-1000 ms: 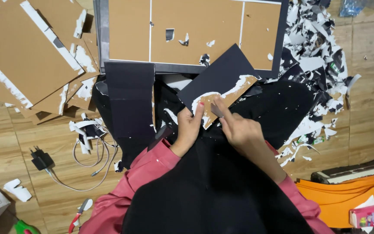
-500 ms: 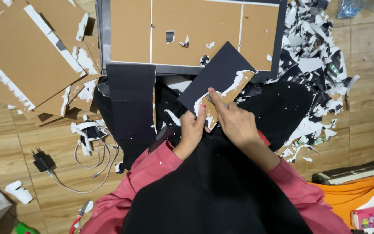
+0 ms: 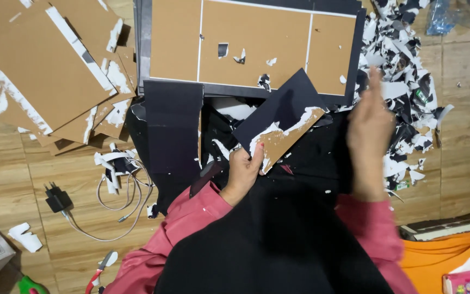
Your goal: Peeling paper layers from cardboard and trimming edges with a utility knife and scissors
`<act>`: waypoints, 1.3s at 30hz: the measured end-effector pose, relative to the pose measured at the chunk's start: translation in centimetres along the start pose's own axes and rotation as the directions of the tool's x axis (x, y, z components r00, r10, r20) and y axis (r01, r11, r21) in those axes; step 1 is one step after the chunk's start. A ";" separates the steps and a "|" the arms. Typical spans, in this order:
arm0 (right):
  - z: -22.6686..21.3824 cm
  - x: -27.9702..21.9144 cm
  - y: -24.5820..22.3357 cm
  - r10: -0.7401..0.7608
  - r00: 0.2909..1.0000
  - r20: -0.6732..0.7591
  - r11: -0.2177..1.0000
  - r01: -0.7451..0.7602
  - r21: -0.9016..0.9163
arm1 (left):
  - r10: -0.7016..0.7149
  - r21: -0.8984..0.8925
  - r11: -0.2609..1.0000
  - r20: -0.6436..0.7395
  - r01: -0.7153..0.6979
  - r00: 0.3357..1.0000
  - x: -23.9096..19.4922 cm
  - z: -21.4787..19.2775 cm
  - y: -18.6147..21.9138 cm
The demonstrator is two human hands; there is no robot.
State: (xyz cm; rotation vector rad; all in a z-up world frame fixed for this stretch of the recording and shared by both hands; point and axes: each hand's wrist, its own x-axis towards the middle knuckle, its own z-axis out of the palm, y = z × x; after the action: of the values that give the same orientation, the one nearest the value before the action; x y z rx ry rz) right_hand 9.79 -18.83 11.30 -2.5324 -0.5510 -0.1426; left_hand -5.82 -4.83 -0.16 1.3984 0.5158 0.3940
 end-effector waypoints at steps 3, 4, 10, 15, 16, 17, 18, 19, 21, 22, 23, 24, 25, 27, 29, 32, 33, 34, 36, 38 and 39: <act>-1.8 1.0 -0.9 -0.109 0.993 0.044 0.994 0.108 0.035 | 0.033 0.006 0.999 0.004 -0.033 0.999 1.0 0.2 -0.5; -1.1 0.3 -1.2 -0.107 0.993 0.043 0.994 0.106 0.030 | 0.033 0.002 0.999 0.007 -0.033 0.999 0.8 0.2 -0.8; 5.9 -2.9 -1.9 -0.311 0.931 0.188 0.947 0.287 0.148 | 0.077 0.070 0.995 0.019 -0.078 0.997 1.1 -0.5 0.2; 9.0 -2.7 1.3 -0.276 0.961 0.006 0.954 0.273 0.123 | 0.105 0.073 0.992 0.030 -0.107 0.994 0.5 0.0 1.9; 7.9 -1.8 1.4 -0.276 0.961 0.008 0.954 0.273 0.123 | 0.104 0.073 0.992 0.029 -0.106 0.994 0.5 0.2 1.9; 6.9 -0.8 1.5 -0.224 0.966 -0.128 0.968 0.236 0.089 | 0.106 0.060 0.992 0.012 -0.107 0.994 0.6 0.4 1.8; 5.9 0.2 1.5 -0.172 0.949 -0.264 0.979 0.194 0.059 | 0.109 0.047 0.993 -0.004 -0.108 0.994 0.7 0.6 1.8; 5.2 0.9 4.5 -0.174 0.949 -0.264 0.979 0.196 0.059 | 0.110 0.046 0.993 -0.004 -0.109 0.994 0.5 0.2 0.9; 4.0 2.6 10.3 0.075 0.889 -0.452 0.991 -0.016 0.132 | 0.092 0.303 0.951 -0.098 -0.058 0.991 0.2 -0.5 -0.8; 2.5 3.0 12.6 0.070 0.889 -0.452 0.991 -0.010 0.134 | 0.096 0.304 0.951 -0.103 -0.061 0.990 0.6 -1.2 -0.8; 1.1 3.0 14.9 0.073 0.862 -0.502 0.992 -0.009 0.129 | 0.073 0.247 0.968 -0.156 -0.033 0.985 0.7 -2.0 -0.8; -0.2 3.0 17.2 0.074 0.832 -0.551 0.992 -0.007 0.122 | 0.047 0.188 0.982 -0.208 -0.007 0.977 0.9 -2.8 -0.9; -0.9 2.4 15.7 0.075 0.834 -0.547 0.993 -0.010 0.120 | 0.041 0.187 0.982 -0.208 -0.002 0.977 1.0 -3.1 -0.6; -2.4 1.3 12.7 0.154 0.952 -0.266 0.957 -0.076 0.279 | 0.005 0.140 0.990 -0.187 0.021 0.982 1.3 -3.5 -0.1; 0.5 -0.5 12.1 0.087 0.971 -0.224 0.977 -0.039 0.209 | -0.007 0.143 0.989 -0.152 0.028 0.988 1.5 -3.1 -0.6; 2.6 -2.3 3.5 -0.146 0.988 -0.058 0.971 0.154 0.183 | 0.022 0.116 0.993 -0.039 -0.017 0.999 1.8 -3.0 -0.8; 2.8 -2.7 -0.5 -0.319 0.946 0.056 0.925 0.298 0.236 | 0.060 0.073 0.995 0.036 -0.063 0.998 1.9 -2.9 -0.8; 3.6 -3.0 -1.5 -0.311 0.949 0.053 0.928 0.291 0.234 | 0.059 0.075 0.995 0.044 -0.062 0.997 1.9 -2.8 -0.6; 5.0 -3.3 -3.4 -0.606 0.783 0.141 0.783 0.558 0.275 | 0.061 0.119 0.990 0.124 -0.076 0.990 1.8 -2.6 -0.1; 6.7 -3.5 -2.8 -0.628 0.759 0.172 0.777 0.596 0.203 | 0.049 0.105 0.992 0.144 -0.064 0.988 1.7 -2.7 0.2; 7.7 -3.6 -2.6 -0.648 0.733 0.207 0.761 0.634 0.137 | 0.033 0.093 0.994 0.158 -0.048 0.987 1.6 -2.9 0.4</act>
State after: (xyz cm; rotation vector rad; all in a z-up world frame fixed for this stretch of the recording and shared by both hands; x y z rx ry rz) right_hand 5.40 -14.05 5.31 -2.2022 -1.5038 -0.0599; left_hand -6.13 -1.46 -0.17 1.5216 0.3827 0.2927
